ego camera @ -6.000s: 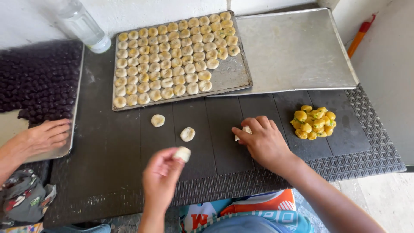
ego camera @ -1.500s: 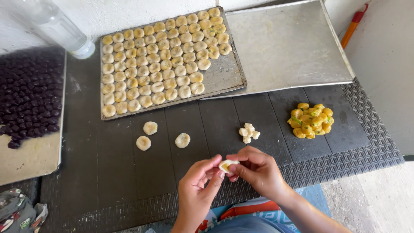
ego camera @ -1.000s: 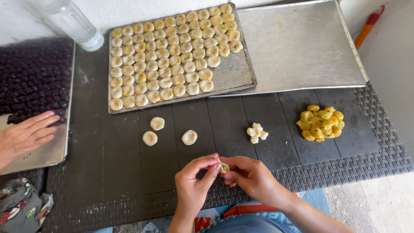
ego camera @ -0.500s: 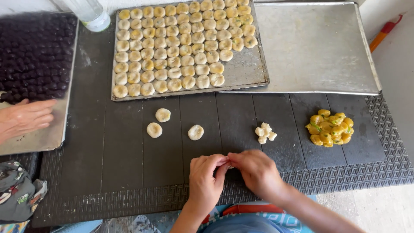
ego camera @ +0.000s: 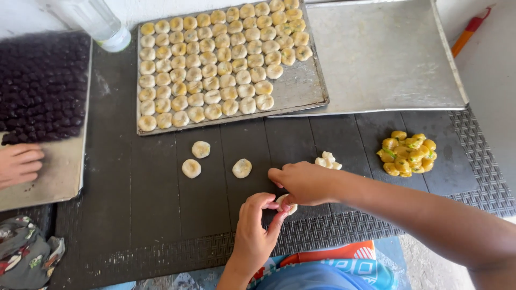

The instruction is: Shaping small pieces of dough and filling them with a yellow paste to make small dumplings.

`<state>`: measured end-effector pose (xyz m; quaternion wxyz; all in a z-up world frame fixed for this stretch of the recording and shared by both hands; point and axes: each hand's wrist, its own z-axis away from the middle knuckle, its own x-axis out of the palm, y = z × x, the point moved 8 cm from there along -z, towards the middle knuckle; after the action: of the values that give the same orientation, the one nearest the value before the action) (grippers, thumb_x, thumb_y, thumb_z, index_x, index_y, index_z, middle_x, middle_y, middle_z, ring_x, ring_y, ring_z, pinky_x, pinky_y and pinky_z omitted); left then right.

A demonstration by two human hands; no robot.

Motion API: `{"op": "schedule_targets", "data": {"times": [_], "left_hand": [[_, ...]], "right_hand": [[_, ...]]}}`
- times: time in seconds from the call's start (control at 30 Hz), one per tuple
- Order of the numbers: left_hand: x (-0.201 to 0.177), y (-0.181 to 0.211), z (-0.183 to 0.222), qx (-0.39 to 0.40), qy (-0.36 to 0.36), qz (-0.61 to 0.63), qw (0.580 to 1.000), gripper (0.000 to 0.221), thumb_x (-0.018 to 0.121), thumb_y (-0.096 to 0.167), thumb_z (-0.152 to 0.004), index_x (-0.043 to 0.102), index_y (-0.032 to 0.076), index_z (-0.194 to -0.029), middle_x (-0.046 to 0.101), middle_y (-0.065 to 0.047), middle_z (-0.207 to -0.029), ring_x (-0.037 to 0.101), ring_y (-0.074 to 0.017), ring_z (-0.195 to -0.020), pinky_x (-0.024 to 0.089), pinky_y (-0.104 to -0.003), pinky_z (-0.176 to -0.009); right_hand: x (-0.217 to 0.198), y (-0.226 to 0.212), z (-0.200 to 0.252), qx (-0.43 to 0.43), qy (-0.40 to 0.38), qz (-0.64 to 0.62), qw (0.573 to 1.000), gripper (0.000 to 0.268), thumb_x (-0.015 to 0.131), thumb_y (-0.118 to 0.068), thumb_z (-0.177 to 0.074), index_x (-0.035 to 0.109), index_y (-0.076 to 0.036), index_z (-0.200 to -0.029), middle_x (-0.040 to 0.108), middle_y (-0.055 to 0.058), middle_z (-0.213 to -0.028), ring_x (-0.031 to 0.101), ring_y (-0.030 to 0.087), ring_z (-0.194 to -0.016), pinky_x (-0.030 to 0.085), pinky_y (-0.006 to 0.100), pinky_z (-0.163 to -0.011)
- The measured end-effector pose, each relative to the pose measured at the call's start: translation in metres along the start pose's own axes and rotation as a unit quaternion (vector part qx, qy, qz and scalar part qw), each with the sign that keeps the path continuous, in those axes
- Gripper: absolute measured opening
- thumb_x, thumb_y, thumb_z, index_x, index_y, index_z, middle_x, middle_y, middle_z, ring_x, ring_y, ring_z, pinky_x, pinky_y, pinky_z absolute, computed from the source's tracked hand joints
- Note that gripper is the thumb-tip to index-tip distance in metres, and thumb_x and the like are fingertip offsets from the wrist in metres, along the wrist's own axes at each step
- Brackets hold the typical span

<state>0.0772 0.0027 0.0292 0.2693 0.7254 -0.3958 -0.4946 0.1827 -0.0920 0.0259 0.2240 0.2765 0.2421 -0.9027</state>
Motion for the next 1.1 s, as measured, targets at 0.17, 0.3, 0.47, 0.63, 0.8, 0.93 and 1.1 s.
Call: {"op": "schedule_targets", "data": {"times": [0.17, 0.3, 0.47, 0.63, 0.8, 0.93, 1.1], "left_hand": [[-0.005, -0.002, -0.001, -0.008, 0.013, -0.015, 1.000, 0.048, 0.061, 0.010, -0.096, 0.057, 0.007, -0.143, 0.074, -0.005, -0.120, 0.069, -0.0205, -0.102, 0.048, -0.042, -0.095], [0.012, 0.012, -0.003, 0.053, 0.034, -0.223, 0.973, 0.037, 0.061, 0.029, -0.102, 0.067, 0.011, -0.133, 0.073, -0.002, -0.108, 0.066, -0.0250, -0.090, 0.044, -0.043, -0.080], [0.035, 0.020, -0.008, 0.014, -0.085, -0.312, 0.946, 0.021, 0.076, 0.024, -0.091, 0.056, 0.018, -0.094, 0.062, -0.003, -0.097, 0.059, -0.0276, -0.085, 0.046, -0.044, -0.071], [0.000, 0.011, -0.024, -0.023, -0.051, -0.121, 0.991, 0.011, 0.072, 0.013, -0.093, 0.064, 0.012, -0.100, 0.067, -0.003, -0.084, 0.062, -0.0239, -0.074, 0.050, -0.041, -0.072], [-0.087, 0.011, -0.021, 0.075, 0.166, -0.262, 0.948, 0.011, 0.077, 0.009, -0.098, 0.069, 0.007, -0.106, 0.073, -0.006, -0.104, 0.068, -0.0255, -0.093, 0.048, -0.041, -0.084], [-0.092, -0.012, -0.004, -0.005, 0.200, -0.274, 0.941, 0.020, 0.075, 0.017, -0.097, 0.075, 0.013, -0.118, 0.059, -0.015, -0.137, 0.063, -0.0328, -0.119, 0.051, -0.048, -0.103], [-0.027, 0.015, -0.012, 0.036, 0.118, -0.072, 0.990, 0.012, 0.070, 0.011, -0.096, 0.076, 0.010, -0.107, 0.070, -0.013, -0.120, 0.069, -0.0274, -0.110, 0.055, -0.040, -0.099]], "right_hand": [[0.036, 0.018, -0.016, -0.078, 0.175, 0.036, 0.981, 0.045, 0.078, -0.026, -0.091, 0.050, -0.016, -0.125, 0.056, 0.011, -0.109, 0.067, 0.038, -0.093, 0.056, 0.052, -0.073], [0.013, 0.050, 0.019, -0.156, 0.206, -0.249, 0.933, 0.032, 0.059, -0.006, -0.092, 0.069, -0.011, -0.122, 0.077, -0.001, -0.093, 0.071, 0.014, -0.087, 0.056, 0.031, -0.080], [0.019, 0.138, 0.081, 0.023, 0.518, -0.087, 0.851, 0.051, 0.084, -0.023, -0.084, 0.066, -0.009, -0.130, 0.075, 0.009, -0.114, 0.069, 0.030, -0.106, 0.057, 0.043, -0.087], [0.023, 0.116, 0.082, -0.099, 0.560, -0.024, 0.822, 0.031, 0.071, -0.018, -0.098, 0.065, -0.005, -0.125, 0.073, 0.011, -0.118, 0.068, 0.032, -0.103, 0.054, 0.044, -0.094], [0.015, 0.132, 0.095, -0.080, 0.581, -0.054, 0.808, 0.038, 0.058, -0.002, -0.097, 0.067, -0.005, -0.134, 0.072, 0.014, -0.111, 0.070, 0.031, -0.100, 0.056, 0.041, -0.092], [0.022, 0.142, 0.104, -0.053, 0.556, -0.365, 0.745, 0.025, 0.061, 0.001, -0.097, 0.077, -0.008, -0.114, 0.069, 0.010, -0.103, 0.070, 0.020, -0.088, 0.056, 0.031, -0.086], [0.059, 0.076, 0.074, -0.144, 0.408, -0.633, 0.642, 0.012, 0.070, 0.002, -0.092, 0.073, 0.005, -0.103, 0.077, 0.019, -0.120, 0.082, 0.028, -0.086, 0.070, 0.039, -0.073]]}}
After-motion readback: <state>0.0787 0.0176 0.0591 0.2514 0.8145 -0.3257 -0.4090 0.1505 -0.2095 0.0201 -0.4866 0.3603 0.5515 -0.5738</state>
